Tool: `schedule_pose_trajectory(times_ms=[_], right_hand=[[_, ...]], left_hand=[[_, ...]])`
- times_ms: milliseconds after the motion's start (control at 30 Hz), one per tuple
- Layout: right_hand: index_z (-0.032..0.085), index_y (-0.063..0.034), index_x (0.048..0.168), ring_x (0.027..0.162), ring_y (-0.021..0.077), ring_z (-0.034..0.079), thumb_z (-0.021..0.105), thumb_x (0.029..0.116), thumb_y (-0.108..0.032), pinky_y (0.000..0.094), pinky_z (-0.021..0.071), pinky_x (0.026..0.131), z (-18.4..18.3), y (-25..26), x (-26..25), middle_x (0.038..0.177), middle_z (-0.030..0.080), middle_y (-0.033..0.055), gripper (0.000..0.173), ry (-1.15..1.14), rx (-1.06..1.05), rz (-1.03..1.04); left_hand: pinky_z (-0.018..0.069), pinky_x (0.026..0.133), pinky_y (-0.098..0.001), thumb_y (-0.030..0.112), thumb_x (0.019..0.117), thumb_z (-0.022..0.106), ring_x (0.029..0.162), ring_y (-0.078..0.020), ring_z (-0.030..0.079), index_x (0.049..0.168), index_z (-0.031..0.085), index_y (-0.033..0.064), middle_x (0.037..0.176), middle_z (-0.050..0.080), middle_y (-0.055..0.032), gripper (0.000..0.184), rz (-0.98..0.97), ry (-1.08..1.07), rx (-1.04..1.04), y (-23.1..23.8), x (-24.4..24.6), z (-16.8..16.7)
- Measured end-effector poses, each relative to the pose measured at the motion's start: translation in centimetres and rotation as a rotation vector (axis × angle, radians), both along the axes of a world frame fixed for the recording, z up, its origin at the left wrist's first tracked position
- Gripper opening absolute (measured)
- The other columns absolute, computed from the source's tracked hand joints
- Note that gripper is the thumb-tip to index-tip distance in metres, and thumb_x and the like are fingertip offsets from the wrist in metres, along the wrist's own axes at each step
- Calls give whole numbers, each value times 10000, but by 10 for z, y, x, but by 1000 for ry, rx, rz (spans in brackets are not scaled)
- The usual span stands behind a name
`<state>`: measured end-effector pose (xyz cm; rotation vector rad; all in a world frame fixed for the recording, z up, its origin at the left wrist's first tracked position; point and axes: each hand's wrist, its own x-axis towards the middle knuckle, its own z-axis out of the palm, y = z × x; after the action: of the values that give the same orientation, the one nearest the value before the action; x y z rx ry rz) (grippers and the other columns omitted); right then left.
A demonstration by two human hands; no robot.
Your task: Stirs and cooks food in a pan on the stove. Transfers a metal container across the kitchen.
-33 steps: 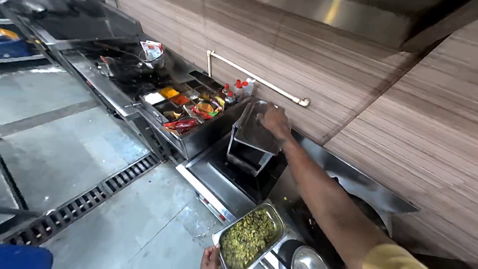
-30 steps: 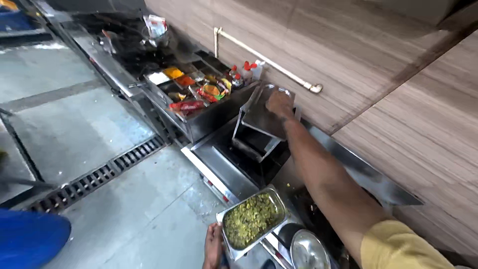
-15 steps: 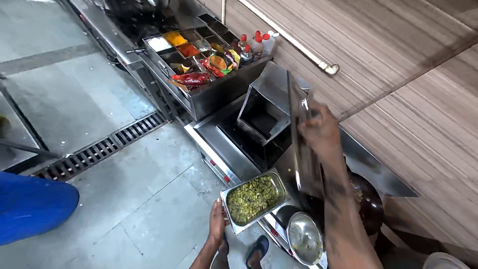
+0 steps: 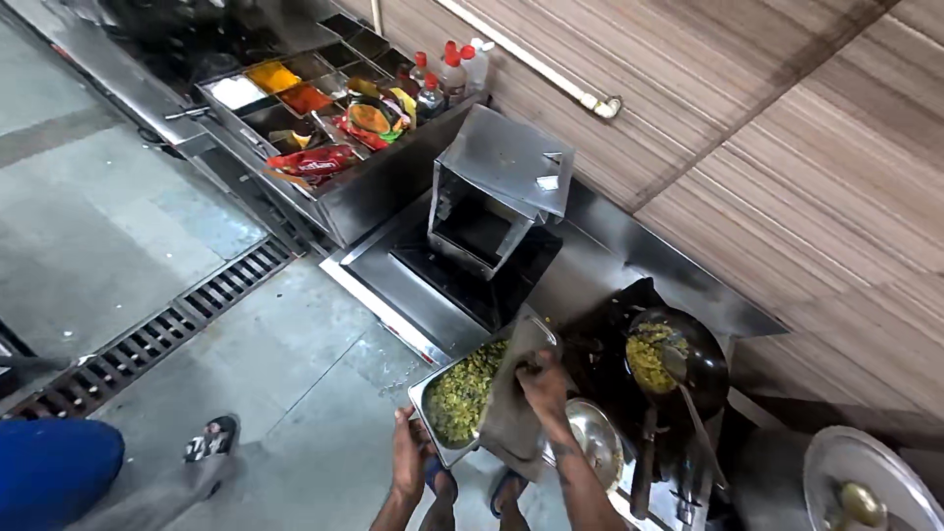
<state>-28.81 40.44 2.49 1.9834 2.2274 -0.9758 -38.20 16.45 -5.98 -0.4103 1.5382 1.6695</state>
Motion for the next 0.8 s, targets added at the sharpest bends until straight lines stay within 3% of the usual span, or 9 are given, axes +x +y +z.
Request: schedule_pose_trajectory(times_ms=[67, 167, 267, 367, 467, 567, 667, 800], right_hand=[[537, -75, 1401, 958, 341, 725, 813, 837, -329, 548, 595, 854, -22, -7, -16, 1112, 716, 197, 677, 65, -59, -41], [352, -23, 1536, 993, 356, 723, 785, 882, -326, 527, 610, 867, -44, -29, -32, 1226, 655, 261, 841, 121, -223, -118], [283, -70, 1589, 946, 328, 733, 739, 888, -335, 504, 627, 817, -46, -40, -37, 1229, 643, 238, 877, 35, -240, -83], [421, -119, 1553, 1142, 353, 669, 710, 909, -389, 531, 557, 956, -21, -33, -25, 1359, 608, 222, 755, -38, -123, 52], [529, -118, 1492, 1244, 372, 610, 693, 940, -373, 527, 524, 1030, -18, 2, -10, 1402, 579, 220, 629, -72, 84, 137], [469, -63, 1523, 1356, 382, 531, 626, 996, -358, 532, 457, 1113, -34, 44, -3, 1492, 523, 215, 624, -135, 84, 228], [499, -43, 1489, 1288, 393, 584, 548, 1037, -374, 573, 485, 1055, -52, 66, 0, 1415, 584, 227, 563, -213, -53, 312], [587, -84, 1424, 1261, 408, 587, 607, 992, -275, 603, 479, 1038, -75, 69, 2, 1350, 623, 226, 473, -152, -99, 318]], left_hand=[[573, 580, -398, 649, 1054, 100, 709, -233, 669, 1503, 427, 148, 908, 676, -116, 748, -2, 19, 3, 0, 2, 1], [577, 580, -398, 697, 1024, 67, 715, -221, 680, 1518, 385, 166, 907, 685, -99, 792, -5, 22, 0, 1, 7, 2], [584, 632, -433, 648, 1057, 137, 792, -244, 690, 1538, 359, 166, 979, 685, -119, 716, -33, 31, -5, 3, 8, 0], [563, 563, -389, 386, 1105, 413, 711, -223, 667, 1442, 450, 130, 901, 658, -114, 424, -25, 60, 6, 5, 7, 2], [559, 525, -395, 204, 1050, 590, 677, -247, 664, 1459, 453, 109, 892, 661, -151, 441, -19, 75, 5, 6, 6, 1], [570, 524, -419, 178, 1033, 619, 670, -266, 673, 1446, 453, 90, 850, 655, -157, 453, -37, 105, -18, 8, 6, -2], [564, 527, -414, 215, 1027, 641, 692, -267, 673, 1415, 482, 89, 882, 665, -159, 438, -53, 129, -52, 13, 9, -3], [621, 630, -465, 230, 1040, 617, 854, -296, 727, 1454, 498, 89, 1092, 707, -190, 453, -53, 192, -36, 21, 6, -9]])
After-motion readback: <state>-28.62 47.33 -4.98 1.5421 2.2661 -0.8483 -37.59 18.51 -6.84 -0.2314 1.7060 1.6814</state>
